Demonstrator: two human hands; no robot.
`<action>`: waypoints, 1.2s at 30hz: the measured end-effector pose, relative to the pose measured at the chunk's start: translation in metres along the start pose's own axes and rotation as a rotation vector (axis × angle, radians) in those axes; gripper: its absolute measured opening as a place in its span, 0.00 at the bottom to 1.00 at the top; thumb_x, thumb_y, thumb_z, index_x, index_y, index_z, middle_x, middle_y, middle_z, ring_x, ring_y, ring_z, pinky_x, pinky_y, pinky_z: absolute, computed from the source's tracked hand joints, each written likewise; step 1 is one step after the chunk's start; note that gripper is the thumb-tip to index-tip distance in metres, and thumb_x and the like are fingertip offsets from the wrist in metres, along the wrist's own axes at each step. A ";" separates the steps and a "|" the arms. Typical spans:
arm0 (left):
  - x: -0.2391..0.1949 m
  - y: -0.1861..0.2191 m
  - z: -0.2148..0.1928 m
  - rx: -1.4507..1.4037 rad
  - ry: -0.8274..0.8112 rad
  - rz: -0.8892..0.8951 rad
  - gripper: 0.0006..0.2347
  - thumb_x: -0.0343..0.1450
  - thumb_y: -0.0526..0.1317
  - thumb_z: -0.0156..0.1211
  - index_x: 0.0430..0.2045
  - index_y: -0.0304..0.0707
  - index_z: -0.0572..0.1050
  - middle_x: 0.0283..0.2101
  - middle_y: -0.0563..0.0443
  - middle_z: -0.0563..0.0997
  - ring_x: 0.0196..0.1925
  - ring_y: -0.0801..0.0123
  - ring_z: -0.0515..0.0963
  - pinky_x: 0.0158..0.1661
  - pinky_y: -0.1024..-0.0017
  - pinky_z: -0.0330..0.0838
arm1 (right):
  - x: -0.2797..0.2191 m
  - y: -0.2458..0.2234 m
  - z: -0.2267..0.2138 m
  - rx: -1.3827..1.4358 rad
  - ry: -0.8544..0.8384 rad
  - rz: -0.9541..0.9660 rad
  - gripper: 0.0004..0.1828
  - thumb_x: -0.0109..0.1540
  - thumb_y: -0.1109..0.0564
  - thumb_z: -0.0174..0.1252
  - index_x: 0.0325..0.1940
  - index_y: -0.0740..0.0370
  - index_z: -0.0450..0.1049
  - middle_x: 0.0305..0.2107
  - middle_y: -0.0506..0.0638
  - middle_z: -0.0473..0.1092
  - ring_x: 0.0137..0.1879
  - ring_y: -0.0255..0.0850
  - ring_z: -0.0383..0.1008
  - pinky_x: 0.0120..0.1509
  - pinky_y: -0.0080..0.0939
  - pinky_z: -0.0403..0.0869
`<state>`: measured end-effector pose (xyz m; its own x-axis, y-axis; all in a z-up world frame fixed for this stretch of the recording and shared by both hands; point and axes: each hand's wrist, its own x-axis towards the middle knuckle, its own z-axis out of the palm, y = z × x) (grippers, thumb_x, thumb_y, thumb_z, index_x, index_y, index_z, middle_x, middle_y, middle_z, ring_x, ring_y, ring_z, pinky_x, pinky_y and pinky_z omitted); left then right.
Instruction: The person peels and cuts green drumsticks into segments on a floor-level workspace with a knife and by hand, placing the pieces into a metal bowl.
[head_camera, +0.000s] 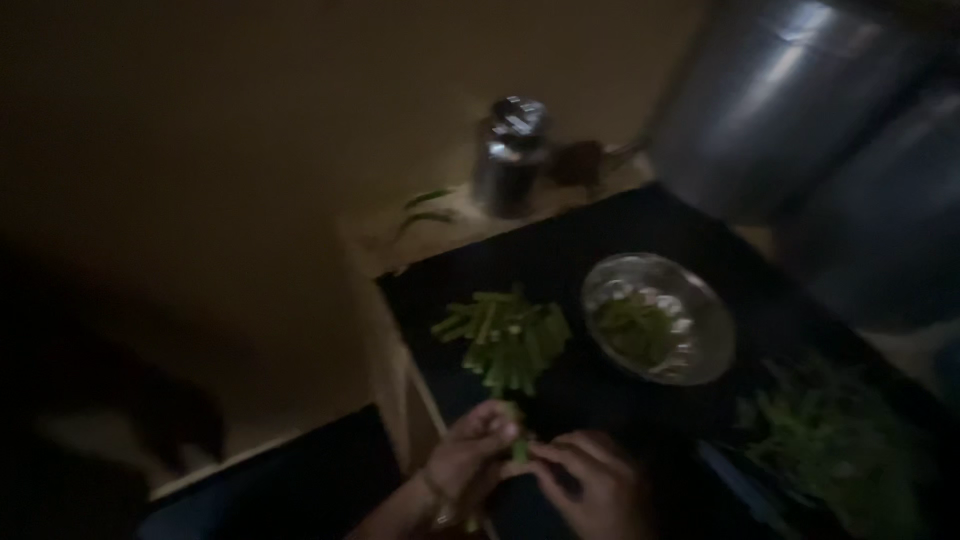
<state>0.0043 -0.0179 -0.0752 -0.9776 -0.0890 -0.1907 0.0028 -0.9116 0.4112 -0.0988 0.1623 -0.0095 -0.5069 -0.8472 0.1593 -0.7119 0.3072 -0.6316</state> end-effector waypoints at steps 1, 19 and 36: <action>-0.003 0.001 -0.003 -0.009 -0.108 0.001 0.03 0.79 0.36 0.61 0.41 0.38 0.75 0.33 0.51 0.78 0.39 0.65 0.82 0.48 0.60 0.84 | -0.002 0.003 0.001 -0.033 0.053 -0.004 0.13 0.57 0.54 0.69 0.46 0.52 0.84 0.37 0.51 0.79 0.43 0.45 0.82 0.48 0.49 0.79; -0.006 -0.009 0.011 0.238 0.217 0.020 0.06 0.71 0.33 0.67 0.35 0.41 0.74 0.34 0.52 0.82 0.43 0.66 0.86 0.43 0.60 0.86 | -0.005 -0.016 -0.001 -0.289 0.084 -0.137 0.09 0.56 0.53 0.65 0.25 0.54 0.72 0.21 0.51 0.68 0.29 0.43 0.76 0.31 0.48 0.74; -0.009 -0.003 0.010 0.130 0.125 -0.024 0.06 0.74 0.38 0.63 0.39 0.38 0.76 0.39 0.49 0.83 0.43 0.64 0.85 0.48 0.58 0.84 | -0.004 0.014 0.004 0.158 0.049 -0.173 0.13 0.55 0.63 0.70 0.43 0.60 0.82 0.34 0.53 0.80 0.44 0.45 0.84 0.46 0.49 0.78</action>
<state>0.0114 -0.0107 -0.0655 -0.9433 -0.1242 -0.3078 -0.0556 -0.8552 0.5154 -0.1047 0.1687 -0.0216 -0.4097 -0.8582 0.3093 -0.7069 0.0844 -0.7022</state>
